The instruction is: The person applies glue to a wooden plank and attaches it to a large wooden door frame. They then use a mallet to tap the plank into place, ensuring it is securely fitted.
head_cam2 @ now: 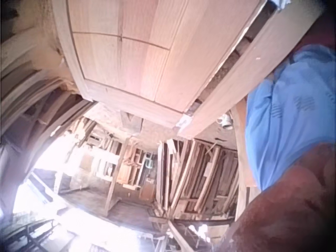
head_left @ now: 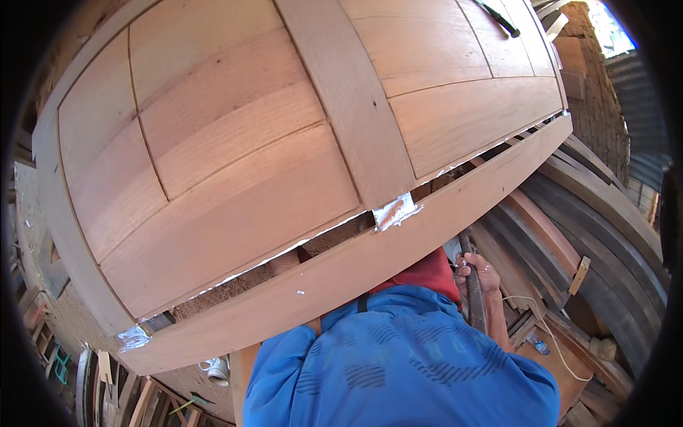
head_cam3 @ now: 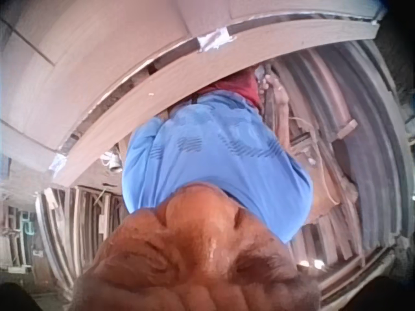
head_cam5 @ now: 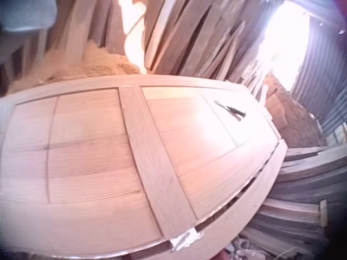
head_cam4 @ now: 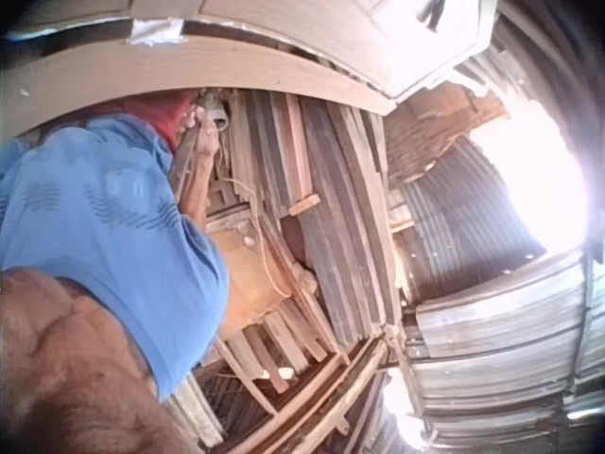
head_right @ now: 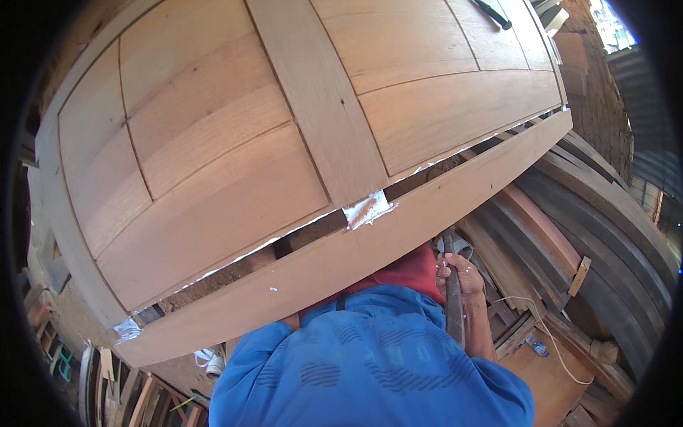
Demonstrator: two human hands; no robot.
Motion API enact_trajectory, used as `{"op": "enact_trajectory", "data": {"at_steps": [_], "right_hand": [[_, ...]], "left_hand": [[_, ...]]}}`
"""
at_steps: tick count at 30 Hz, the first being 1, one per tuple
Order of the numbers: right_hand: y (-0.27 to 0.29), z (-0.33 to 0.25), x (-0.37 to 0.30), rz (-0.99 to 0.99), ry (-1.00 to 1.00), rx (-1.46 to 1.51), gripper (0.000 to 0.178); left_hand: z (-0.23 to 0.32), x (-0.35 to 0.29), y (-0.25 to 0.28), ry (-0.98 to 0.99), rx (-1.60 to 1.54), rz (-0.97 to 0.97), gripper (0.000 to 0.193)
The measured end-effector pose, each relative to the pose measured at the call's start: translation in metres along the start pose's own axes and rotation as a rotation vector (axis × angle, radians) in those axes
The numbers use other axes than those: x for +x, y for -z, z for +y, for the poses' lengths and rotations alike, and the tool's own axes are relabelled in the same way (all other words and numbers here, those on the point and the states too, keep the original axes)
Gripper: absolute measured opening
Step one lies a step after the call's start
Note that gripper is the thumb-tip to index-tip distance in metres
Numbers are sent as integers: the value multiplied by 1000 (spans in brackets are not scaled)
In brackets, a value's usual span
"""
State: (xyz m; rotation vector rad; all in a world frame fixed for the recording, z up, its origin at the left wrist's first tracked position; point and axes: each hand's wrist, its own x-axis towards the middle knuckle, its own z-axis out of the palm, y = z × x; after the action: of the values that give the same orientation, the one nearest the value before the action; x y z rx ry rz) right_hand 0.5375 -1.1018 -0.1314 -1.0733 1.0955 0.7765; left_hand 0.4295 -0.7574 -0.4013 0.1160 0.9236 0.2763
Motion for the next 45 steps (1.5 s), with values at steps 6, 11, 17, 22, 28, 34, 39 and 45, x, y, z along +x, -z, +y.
{"op": "enact_trajectory", "data": {"at_steps": [6,11,17,22,28,34,39,45], "right_hand": [[46,9,-8,169,3,-203,19],[-14,-6,-17,20,70,-178,17],[31,5,2,161,77,-60,17],[0,-1,8,92,-63,48,18],[-30,-7,4,-23,-74,4,24],[8,16,-2,-82,-62,-371,25],[4,32,18,29,-111,-259,18],[-8,50,47,-81,-55,-555,19]], "left_hand": [[2,-9,9,21,0,17,42],[1,-7,13,30,12,9,42],[6,-12,13,38,13,15,41],[10,-16,14,57,15,5,41],[20,-43,35,30,-43,33,41],[33,-132,59,85,-77,77,41],[58,-205,87,158,-52,9,41],[125,-289,153,446,-12,115,38]]}}
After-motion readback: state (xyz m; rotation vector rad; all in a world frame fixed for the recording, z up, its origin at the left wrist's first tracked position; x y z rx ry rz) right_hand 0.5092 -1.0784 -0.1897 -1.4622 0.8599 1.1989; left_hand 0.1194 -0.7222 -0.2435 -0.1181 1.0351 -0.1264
